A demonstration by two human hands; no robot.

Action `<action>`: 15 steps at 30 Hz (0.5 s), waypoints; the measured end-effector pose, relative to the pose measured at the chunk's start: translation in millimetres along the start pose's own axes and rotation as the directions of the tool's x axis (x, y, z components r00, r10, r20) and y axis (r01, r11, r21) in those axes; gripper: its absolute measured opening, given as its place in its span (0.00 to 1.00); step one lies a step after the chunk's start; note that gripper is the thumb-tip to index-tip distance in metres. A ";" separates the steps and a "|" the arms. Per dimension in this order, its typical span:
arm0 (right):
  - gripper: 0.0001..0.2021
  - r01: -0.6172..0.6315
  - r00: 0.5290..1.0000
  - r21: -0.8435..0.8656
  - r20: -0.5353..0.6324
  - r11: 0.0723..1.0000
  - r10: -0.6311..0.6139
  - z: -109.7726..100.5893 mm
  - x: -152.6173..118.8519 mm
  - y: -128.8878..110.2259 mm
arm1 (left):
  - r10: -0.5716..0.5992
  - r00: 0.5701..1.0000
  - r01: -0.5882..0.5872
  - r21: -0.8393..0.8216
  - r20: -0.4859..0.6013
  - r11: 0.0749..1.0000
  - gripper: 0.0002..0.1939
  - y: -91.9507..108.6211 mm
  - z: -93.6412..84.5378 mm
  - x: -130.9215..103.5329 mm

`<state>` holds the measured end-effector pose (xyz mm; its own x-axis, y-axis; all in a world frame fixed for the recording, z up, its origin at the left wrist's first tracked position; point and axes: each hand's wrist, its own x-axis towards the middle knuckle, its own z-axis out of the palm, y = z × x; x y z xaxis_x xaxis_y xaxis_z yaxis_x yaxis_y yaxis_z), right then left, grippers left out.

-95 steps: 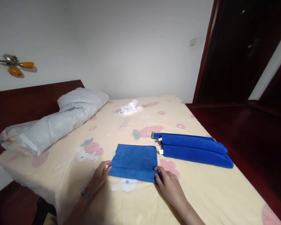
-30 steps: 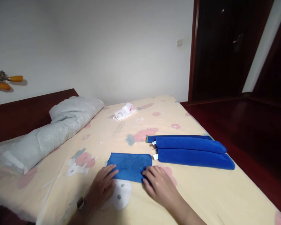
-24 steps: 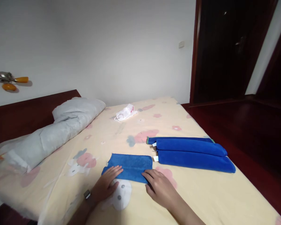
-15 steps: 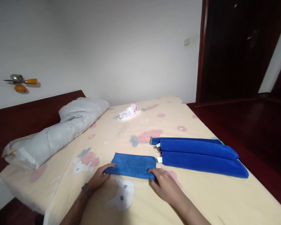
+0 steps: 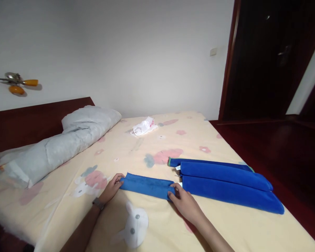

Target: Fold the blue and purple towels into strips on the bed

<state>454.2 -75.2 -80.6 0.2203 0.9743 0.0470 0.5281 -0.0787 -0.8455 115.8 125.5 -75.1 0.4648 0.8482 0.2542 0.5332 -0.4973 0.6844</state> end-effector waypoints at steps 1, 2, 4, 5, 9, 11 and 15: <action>0.18 -0.005 1.000 0.004 -0.007 1.000 0.005 0.1 3.2 -0.8 | 0.017 1.000 -0.016 0.027 -0.019 1.000 0.17 -0.6 2.5 3.1; 0.17 -0.019 1.000 -0.024 -0.024 1.000 0.019 0.8 5.1 -2.1 | 0.048 0.998 -0.046 0.067 -0.032 0.997 0.18 -0.8 5.0 5.7; 0.17 -0.055 0.996 -0.133 -0.081 0.990 0.045 4.9 4.7 -5.6 | 0.140 0.988 -0.126 0.181 -0.066 0.975 0.17 0.0 9.2 7.8; 0.17 -0.062 0.991 -0.201 -0.125 0.978 0.037 8.0 3.0 -7.0 | 0.195 0.976 -0.167 0.246 -0.097 0.955 0.16 1.1 10.7 6.7; 0.17 0.027 0.923 -0.523 -0.313 0.852 -0.221 20.9 -5.6 -7.7 | 0.433 0.882 -0.309 0.466 -0.184 0.829 0.13 10.0 12.7 -8.2; 0.16 0.153 0.868 -0.644 -0.275 0.750 -0.414 23.8 -7.6 -6.0 | 0.543 0.832 -0.418 0.513 -0.116 0.750 0.13 15.4 13.3 -16.4; 0.16 0.428 0.777 -0.664 -0.075 0.613 -0.625 24.0 -6.2 -1.6 | 0.611 0.782 -0.584 0.485 0.121 0.651 0.21 21.1 17.1 -21.3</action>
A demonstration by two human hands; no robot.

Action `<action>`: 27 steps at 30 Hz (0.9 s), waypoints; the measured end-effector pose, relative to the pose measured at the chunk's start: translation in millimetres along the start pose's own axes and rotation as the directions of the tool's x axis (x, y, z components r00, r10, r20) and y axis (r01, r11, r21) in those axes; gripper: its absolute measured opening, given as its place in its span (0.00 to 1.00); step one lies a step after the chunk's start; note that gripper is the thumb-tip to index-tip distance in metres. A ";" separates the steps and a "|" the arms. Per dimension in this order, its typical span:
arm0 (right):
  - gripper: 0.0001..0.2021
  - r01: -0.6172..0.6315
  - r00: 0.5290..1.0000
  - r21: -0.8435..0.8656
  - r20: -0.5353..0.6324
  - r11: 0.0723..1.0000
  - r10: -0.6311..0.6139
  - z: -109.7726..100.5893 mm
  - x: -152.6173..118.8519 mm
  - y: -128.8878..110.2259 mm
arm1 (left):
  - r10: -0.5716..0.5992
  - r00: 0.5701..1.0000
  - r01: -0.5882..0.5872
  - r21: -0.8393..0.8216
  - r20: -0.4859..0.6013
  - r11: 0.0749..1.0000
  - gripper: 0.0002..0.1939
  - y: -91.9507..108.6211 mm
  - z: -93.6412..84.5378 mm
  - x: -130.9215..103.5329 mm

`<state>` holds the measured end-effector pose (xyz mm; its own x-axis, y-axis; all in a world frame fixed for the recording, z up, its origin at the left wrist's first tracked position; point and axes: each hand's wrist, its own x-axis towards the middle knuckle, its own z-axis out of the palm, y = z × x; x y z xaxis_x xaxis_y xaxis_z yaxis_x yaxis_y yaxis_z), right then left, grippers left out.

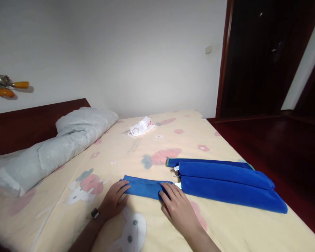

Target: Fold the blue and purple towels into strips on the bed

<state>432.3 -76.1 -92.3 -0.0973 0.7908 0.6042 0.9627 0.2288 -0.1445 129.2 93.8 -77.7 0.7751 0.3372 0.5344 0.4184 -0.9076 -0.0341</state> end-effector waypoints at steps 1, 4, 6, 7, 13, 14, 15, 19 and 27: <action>0.17 0.003 1.000 0.025 0.015 1.000 -0.003 1.0 -0.1 1.4 | 0.004 0.999 -0.004 -0.018 0.039 1.000 0.22 -0.3 1.1 0.9; 0.20 -0.100 0.993 0.114 0.080 0.988 0.092 3.5 0.3 6.1 | -0.065 0.992 0.076 -0.108 0.105 0.991 0.24 -6.2 2.9 4.1; 0.21 -0.175 0.979 0.186 0.136 0.967 0.151 2.9 1.9 8.7 | -0.161 0.979 0.185 -0.213 0.122 0.959 0.25 -13.3 1.1 8.4; 0.21 -0.213 0.970 0.216 0.163 0.953 0.180 1.6 3.5 9.5 | -0.212 0.967 0.244 -0.282 0.139 0.928 0.24 -17.6 -0.6 11.8; 0.18 -0.451 0.884 0.280 0.275 0.847 0.379 -7.4 23.6 11.1 | -0.381 0.869 0.493 -0.513 0.315 0.702 0.12 -45.6 -0.3 47.0; 0.18 -0.497 0.859 0.283 0.291 0.820 0.421 -6.4 27.1 12.2 | -0.415 0.854 0.520 -0.505 0.313 0.689 0.11 -48.8 3.1 51.8; 0.17 -0.535 0.838 0.288 0.299 0.794 0.456 -4.4 29.9 13.5 | -0.449 0.841 0.541 -0.496 0.302 0.680 0.10 -51.1 6.8 55.2; 0.14 -0.529 0.849 0.329 0.216 0.783 0.483 8.6 30.3 18.2 | -0.511 0.822 0.566 -0.450 0.251 0.691 0.12 -51.4 15.1 52.7; 0.13 -0.533 0.845 0.205 0.183 0.821 0.502 11.6 24.3 15.7 | -0.542 0.787 0.608 -0.516 0.294 0.603 0.20 -50.6 15.4 42.1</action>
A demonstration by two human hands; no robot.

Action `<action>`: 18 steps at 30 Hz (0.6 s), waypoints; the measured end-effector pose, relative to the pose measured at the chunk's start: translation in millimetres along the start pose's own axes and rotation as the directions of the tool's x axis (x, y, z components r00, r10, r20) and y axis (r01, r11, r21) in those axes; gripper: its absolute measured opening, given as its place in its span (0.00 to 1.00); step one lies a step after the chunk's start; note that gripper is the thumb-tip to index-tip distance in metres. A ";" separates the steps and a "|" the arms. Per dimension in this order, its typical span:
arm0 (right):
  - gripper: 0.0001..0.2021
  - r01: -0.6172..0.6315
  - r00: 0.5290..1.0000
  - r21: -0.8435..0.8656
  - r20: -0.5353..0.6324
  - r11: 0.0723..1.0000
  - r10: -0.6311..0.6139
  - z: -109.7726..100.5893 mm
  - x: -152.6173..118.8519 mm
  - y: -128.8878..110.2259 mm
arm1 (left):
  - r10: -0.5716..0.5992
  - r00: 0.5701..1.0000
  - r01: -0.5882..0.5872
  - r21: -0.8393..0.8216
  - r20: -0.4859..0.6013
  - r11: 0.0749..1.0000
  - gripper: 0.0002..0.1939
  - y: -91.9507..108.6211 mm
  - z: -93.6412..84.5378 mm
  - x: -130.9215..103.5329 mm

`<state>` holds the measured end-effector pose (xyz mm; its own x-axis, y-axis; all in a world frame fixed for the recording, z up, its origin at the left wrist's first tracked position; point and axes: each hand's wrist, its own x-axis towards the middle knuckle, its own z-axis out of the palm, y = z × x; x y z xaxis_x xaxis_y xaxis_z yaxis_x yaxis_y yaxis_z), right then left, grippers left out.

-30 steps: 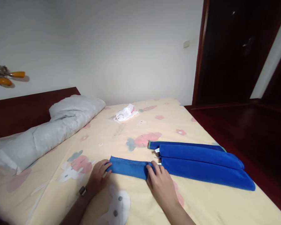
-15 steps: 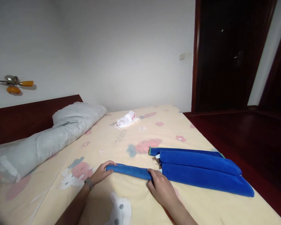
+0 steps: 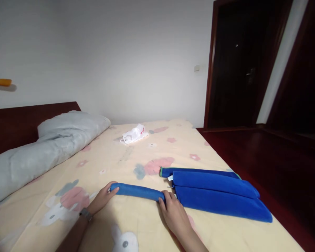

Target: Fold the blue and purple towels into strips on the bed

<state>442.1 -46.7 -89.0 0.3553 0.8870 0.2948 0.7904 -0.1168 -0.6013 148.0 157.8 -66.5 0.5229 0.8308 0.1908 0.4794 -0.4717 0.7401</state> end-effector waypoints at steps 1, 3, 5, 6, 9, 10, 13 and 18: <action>0.13 -0.013 1.000 0.015 0.010 1.000 0.013 -0.4 0.6 0.0 | -0.014 1.000 0.014 -0.021 0.013 1.000 0.21 0.1 0.7 2.2; 0.13 -0.040 0.999 0.041 0.013 0.998 0.039 0.6 1.0 -0.3 | -0.033 0.998 0.035 -0.042 0.048 0.998 0.22 0.8 0.8 5.3; 0.14 -0.073 0.997 0.056 -0.005 0.996 0.073 3.4 -0.2 -1.7 | -0.045 0.996 0.049 -0.047 0.073 0.998 0.22 1.1 -1.4 5.8; 0.14 -0.088 0.996 0.061 -0.018 0.994 0.089 5.0 -1.3 -2.9 | -0.046 0.996 0.050 -0.046 0.079 0.998 0.23 0.8 -3.1 5.1; 0.15 -0.104 0.993 0.108 -0.039 0.989 0.108 7.5 -4.6 -5.9 | -0.035 0.997 0.037 -0.029 0.075 0.999 0.24 -2.0 -8.1 1.9; 0.16 -0.109 0.993 0.135 -0.035 0.985 0.115 7.2 -5.1 -6.0 | -0.032 0.997 0.034 -0.020 0.064 0.999 0.25 -3.0 -9.2 1.1; 0.18 -0.154 0.987 0.210 -0.016 0.965 0.161 5.7 -4.6 -2.5 | -0.033 0.999 0.032 -0.035 -0.007 0.999 0.27 -4.3 -8.9 1.5; 0.23 -0.210 0.960 0.413 -0.084 0.886 0.267 6.0 -2.2 2.3 | -0.055 0.998 0.064 -0.236 0.044 0.970 0.28 2.3 -1.9 3.9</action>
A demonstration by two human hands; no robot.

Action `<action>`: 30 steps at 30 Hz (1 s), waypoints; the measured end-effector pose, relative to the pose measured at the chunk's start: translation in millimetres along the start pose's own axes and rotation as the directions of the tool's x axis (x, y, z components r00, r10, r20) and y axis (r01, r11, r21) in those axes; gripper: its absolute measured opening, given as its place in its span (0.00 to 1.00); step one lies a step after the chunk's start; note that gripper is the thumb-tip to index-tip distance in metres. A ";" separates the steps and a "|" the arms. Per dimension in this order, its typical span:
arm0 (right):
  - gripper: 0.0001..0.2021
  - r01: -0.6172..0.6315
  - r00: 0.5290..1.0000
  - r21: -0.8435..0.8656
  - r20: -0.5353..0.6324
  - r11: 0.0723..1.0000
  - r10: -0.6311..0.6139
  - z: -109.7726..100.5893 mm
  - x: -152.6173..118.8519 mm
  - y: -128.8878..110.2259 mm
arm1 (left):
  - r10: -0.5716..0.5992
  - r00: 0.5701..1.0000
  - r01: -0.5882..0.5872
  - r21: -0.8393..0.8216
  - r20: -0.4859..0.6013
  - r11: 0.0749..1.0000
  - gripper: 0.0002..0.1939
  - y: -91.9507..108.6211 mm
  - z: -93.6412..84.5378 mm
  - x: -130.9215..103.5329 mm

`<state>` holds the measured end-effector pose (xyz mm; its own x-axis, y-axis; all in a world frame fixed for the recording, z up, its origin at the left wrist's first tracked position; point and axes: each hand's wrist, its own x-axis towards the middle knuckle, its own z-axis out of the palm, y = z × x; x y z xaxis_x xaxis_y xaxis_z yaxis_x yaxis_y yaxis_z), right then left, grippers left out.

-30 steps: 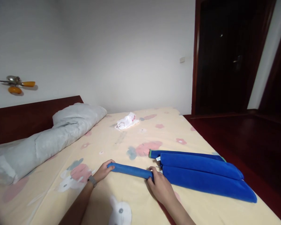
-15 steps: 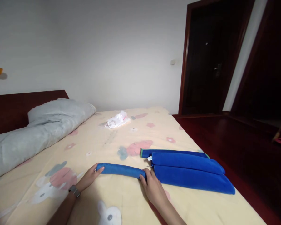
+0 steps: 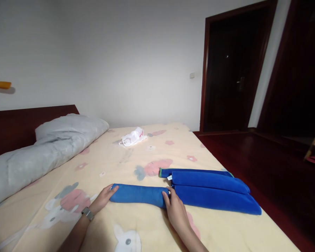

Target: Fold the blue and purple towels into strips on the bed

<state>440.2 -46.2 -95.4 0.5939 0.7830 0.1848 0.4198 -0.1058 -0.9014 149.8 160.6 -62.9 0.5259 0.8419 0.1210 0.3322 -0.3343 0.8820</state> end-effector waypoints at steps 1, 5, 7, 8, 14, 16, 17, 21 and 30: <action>0.24 -0.035 0.999 0.092 0.007 0.995 0.035 -1.7 0.3 -1.9 | -0.020 1.000 0.020 -0.045 0.007 0.999 0.29 2.5 2.2 -1.4; 0.31 -0.115 0.993 0.414 0.029 0.903 0.113 -34.1 5.5 -19.8 | -0.039 0.998 0.029 -0.204 -0.049 0.979 0.29 24.1 19.9 -12.0; 0.32 -0.082 0.990 0.446 -0.070 0.891 0.126 -70.0 11.6 -28.0 | -0.029 0.999 0.021 -0.260 -0.029 0.965 0.28 44.8 41.1 -13.6; 0.32 -0.064 0.982 0.440 -0.133 0.896 0.135 -91.8 15.2 -29.6 | -0.024 1.000 0.023 -0.279 -0.003 0.960 0.28 57.7 56.0 -11.5; 0.31 -0.029 0.786 0.196 -0.601 0.980 0.144 -216.4 35.9 10.6 | 0.108 0.990 -0.085 -0.233 0.088 0.969 0.25 140.5 187.2 35.3; 0.30 -0.130 0.734 0.049 -0.667 0.990 0.130 -234.9 39.7 36.4 | 0.162 0.986 -0.155 -0.149 0.035 0.977 0.21 151.9 227.2 48.4; 0.29 -0.192 0.734 -0.017 -0.666 0.981 0.132 -238.7 40.8 48.6 | 0.165 0.986 -0.163 -0.123 0.014 0.979 0.20 152.8 243.0 51.4; 0.27 -0.326 0.790 -0.153 -0.585 0.933 0.180 -234.3 40.8 77.7 | 0.166 0.971 -0.152 0.096 -0.170 0.984 0.17 137.1 273.6 47.1; 0.26 0.190 0.858 -0.627 -0.268 0.756 -0.438 -226.8 33.3 37.3 | 0.106 0.977 -0.118 -0.055 -0.185 0.991 0.20 130.3 267.6 46.5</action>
<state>631.2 -163.1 -34.1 0.5099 0.5538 0.6583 0.8601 -0.3158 -0.4006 427.0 42.8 -64.2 0.4040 0.8654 0.2965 0.2241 -0.4079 0.8851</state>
